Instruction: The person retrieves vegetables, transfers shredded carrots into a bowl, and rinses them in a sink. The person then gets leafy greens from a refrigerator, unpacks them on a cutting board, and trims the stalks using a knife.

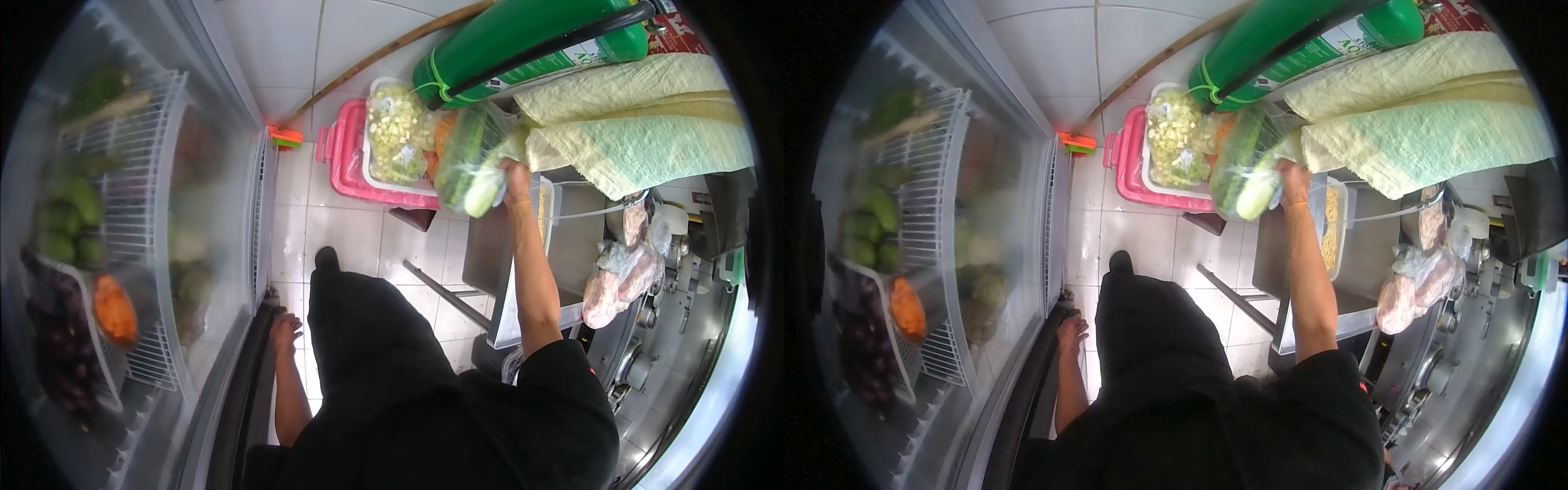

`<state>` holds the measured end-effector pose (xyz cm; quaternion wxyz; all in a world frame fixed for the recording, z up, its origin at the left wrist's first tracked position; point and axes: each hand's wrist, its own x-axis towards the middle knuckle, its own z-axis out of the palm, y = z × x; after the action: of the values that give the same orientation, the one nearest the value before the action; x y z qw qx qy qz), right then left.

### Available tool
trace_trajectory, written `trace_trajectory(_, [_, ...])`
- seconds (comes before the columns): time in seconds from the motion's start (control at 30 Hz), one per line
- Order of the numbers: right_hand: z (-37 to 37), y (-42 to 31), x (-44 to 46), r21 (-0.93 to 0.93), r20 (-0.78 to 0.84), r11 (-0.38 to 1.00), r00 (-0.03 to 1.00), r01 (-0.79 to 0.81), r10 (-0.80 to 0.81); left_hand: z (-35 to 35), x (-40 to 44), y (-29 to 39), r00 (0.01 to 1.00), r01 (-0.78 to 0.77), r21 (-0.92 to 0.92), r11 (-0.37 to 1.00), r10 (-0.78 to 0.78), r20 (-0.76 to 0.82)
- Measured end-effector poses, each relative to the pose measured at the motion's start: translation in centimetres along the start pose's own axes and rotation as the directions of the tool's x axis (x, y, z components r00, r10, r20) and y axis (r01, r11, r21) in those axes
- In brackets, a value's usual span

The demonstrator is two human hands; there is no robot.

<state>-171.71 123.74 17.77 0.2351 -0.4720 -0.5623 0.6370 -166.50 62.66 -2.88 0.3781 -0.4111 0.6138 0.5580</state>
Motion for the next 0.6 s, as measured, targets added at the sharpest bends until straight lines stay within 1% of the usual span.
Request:
trace_trajectory(0.03, [-0.7, -0.8, -1.2, -0.040, 0.043, 0.999, 0.999, 0.018, -0.016, 0.5, 0.0, 0.4, 0.999, -0.026, 0.046, 0.999, 0.025, 0.024])
trace_trajectory(0.1, [-2.4, -0.6, -2.5, -0.072, 0.065, 0.997, 0.997, -0.024, 0.028, 2.1, -0.4, 1.9, 0.994, -0.085, 0.135, 0.987, 0.075, 0.077])
trace_trajectory(0.13, [-3.5, -0.1, -2.8, -0.088, 0.071, 0.995, 0.996, -0.041, 0.047, 3.7, -0.7, 2.9, 0.984, -0.128, 0.131, 0.983, 0.110, 0.141])
trace_trajectory(0.17, [-4.7, 1.3, -3.0, -0.082, 0.089, 0.996, 0.995, -0.027, 0.034, 5.8, -1.9, 4.5, 0.969, -0.171, 0.129, 0.977, 0.142, 0.204])
trace_trajectory(0.2, [-5.3, 2.1, -3.8, -0.118, 0.102, 0.993, 0.995, 0.016, -0.004, 7.9, -3.4, 6.2, 0.950, -0.210, 0.126, 0.970, 0.172, 0.262])
trace_trajectory(0.27, [-5.0, 3.8, -6.2, -0.187, 0.131, 0.977, 0.989, 0.100, -0.076, 13.4, -5.7, 9.4, 0.881, -0.253, 0.109, 0.961, 0.182, 0.436])
trace_trajectory(0.33, [-4.2, 5.4, -8.6, -0.193, 0.158, 0.978, 0.986, 0.083, -0.052, 18.9, -6.8, 11.1, 0.740, -0.160, -0.019, 0.987, 0.132, 0.660])
trace_trajectory(0.4, [-3.2, 6.8, -11.4, -0.203, 0.175, 0.977, 0.984, 0.066, -0.031, 23.7, -8.2, 11.9, 0.534, 0.031, -0.134, 0.990, 0.097, 0.840])
trace_trajectory(0.47, [-1.7, 8.5, -14.6, -0.189, 0.126, 0.978, 0.986, -0.087, 0.112, 27.1, -8.2, 10.2, 0.516, 0.141, -0.181, 0.973, 0.084, 0.853])
trace_trajectory(0.5, [-0.8, 9.0, -16.2, -0.152, 0.207, 0.986, 0.973, -0.074, 0.105, 28.1, -8.0, 9.1, 0.509, 0.194, -0.208, 0.959, 0.082, 0.857])
trace_trajectory(0.53, [0.0, 10.0, -17.6, -0.114, 0.285, 0.991, 0.953, -0.069, 0.099, 27.8, -7.1, 7.8, 0.552, 0.217, -0.200, 0.955, 0.049, 0.832])
trace_trajectory(0.6, [0.7, 11.4, -19.5, -0.200, 0.367, 0.979, 0.924, -0.031, 0.104, 25.7, -5.5, 5.8, 0.625, 0.259, -0.181, 0.949, -0.022, 0.781])
